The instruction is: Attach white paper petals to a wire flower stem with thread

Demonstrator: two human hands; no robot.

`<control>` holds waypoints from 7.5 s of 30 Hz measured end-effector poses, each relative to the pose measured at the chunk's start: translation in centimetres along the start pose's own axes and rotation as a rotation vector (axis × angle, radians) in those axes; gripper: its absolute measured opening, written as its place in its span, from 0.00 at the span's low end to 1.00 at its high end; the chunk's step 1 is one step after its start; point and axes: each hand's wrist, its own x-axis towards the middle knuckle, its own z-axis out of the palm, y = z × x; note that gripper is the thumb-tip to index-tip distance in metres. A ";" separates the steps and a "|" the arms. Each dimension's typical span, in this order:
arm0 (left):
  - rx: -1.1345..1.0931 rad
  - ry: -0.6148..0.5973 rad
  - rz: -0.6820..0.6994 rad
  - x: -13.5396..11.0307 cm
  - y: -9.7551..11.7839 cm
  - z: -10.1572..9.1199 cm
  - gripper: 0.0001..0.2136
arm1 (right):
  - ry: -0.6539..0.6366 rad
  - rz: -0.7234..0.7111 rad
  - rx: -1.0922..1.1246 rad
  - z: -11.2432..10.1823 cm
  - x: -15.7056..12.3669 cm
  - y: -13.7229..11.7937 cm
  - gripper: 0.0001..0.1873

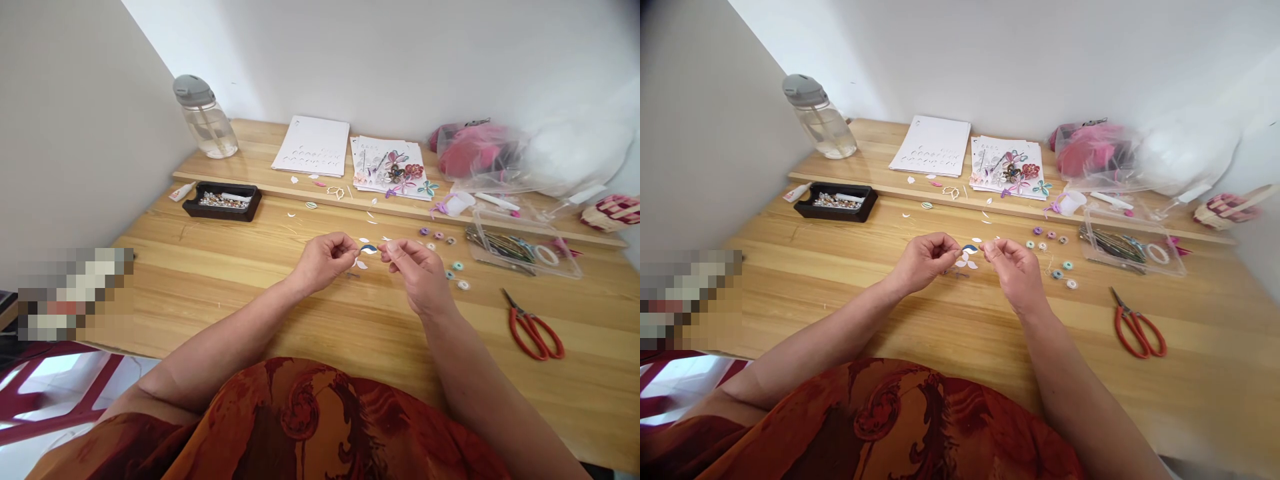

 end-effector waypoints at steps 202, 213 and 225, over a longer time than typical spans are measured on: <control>-0.161 -0.105 0.063 -0.4 0.5 0.2 0.09 | -0.351 0.588 0.421 0.7 -0.6 -1.0 0.13; 0.117 -0.062 0.199 -0.7 0.4 0.0 0.06 | -0.340 0.588 0.409 0.7 -0.5 -0.8 0.13; 0.178 -0.038 0.211 -0.9 1.3 -0.2 0.07 | -0.289 0.508 0.338 0.7 -0.4 -0.9 0.19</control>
